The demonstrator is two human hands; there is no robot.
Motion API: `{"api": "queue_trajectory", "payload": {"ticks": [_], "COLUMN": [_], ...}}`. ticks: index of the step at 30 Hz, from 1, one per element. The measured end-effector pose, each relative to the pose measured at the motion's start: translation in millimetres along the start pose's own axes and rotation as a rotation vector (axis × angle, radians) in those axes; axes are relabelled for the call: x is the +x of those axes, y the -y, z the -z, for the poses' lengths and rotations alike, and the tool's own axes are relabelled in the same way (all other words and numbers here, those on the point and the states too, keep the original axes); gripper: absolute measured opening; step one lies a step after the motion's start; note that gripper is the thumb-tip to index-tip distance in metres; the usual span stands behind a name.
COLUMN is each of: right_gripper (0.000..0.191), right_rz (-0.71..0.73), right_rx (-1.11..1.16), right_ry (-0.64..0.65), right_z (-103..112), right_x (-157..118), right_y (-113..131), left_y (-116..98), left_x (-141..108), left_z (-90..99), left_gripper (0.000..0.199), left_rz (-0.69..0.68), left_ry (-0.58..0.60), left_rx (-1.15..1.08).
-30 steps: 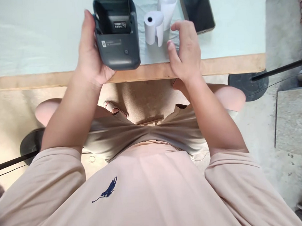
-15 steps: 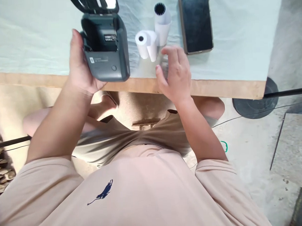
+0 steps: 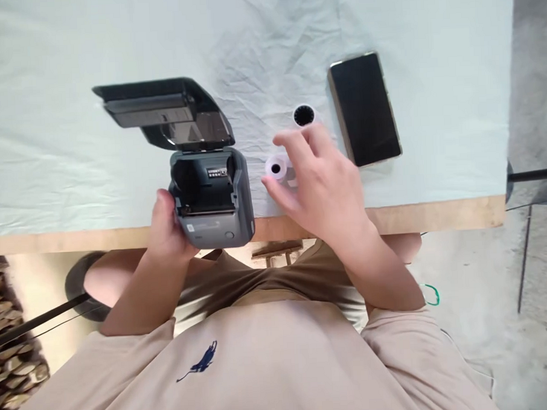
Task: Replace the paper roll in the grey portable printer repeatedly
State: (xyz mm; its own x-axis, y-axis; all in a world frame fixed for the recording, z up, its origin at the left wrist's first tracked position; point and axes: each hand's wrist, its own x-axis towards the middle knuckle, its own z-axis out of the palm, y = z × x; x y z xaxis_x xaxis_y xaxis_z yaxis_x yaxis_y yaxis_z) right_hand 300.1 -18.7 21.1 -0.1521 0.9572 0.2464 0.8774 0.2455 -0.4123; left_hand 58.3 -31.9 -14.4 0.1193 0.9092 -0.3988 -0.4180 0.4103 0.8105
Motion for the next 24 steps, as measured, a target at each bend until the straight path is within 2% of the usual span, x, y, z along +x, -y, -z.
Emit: {"api": "queue_trajectory", "payload": {"ticks": [5, 8, 12, 14, 16, 19, 21, 24], "right_gripper": [0.019, 0.022, 0.024, 0.031, 0.041, 0.033, 0.025, 0.03], "right_rz": [0.05, 0.084, 0.097, 0.042, -0.018, 0.073, 0.149, 0.145], "right_rx": [-0.034, 0.002, 0.055, 0.166, 0.372, 0.676, 0.733, 0.657], "right_ry": [0.044, -0.003, -0.055, -0.12, -0.224, -0.377, -0.464, -0.454], "right_z": [-5, -6, -5, -5, -6, -11, -13, -14], "right_x": [-9, -6, -7, -10, -12, -9, -7, -10], "right_y": [-3, -1, 8, 10, 9, 3, 0, 3], "left_y": [-2, 0, 1, 0, -1, -1, 0, 2], "left_x": [-4, -2, -1, 0, 0, 0, 1, 2], "left_z": [0.1, -1.0, -5.5, -8.5, -11.4, -15.2, -16.9, -17.4], "left_gripper": [0.054, 0.053, 0.046, 0.043, 0.043, 0.041, 0.038, 0.037], "left_rz": [0.03, 0.013, -0.062, -0.074, -0.071, -0.088, -0.125, -0.138], "left_ry": [-0.035, -0.033, 0.035, 0.047, 0.051, 0.12, 0.159, 0.179], "left_rx": [-0.011, -0.038, -0.085, -0.098, -0.098, -0.123, -0.156, -0.195]}}
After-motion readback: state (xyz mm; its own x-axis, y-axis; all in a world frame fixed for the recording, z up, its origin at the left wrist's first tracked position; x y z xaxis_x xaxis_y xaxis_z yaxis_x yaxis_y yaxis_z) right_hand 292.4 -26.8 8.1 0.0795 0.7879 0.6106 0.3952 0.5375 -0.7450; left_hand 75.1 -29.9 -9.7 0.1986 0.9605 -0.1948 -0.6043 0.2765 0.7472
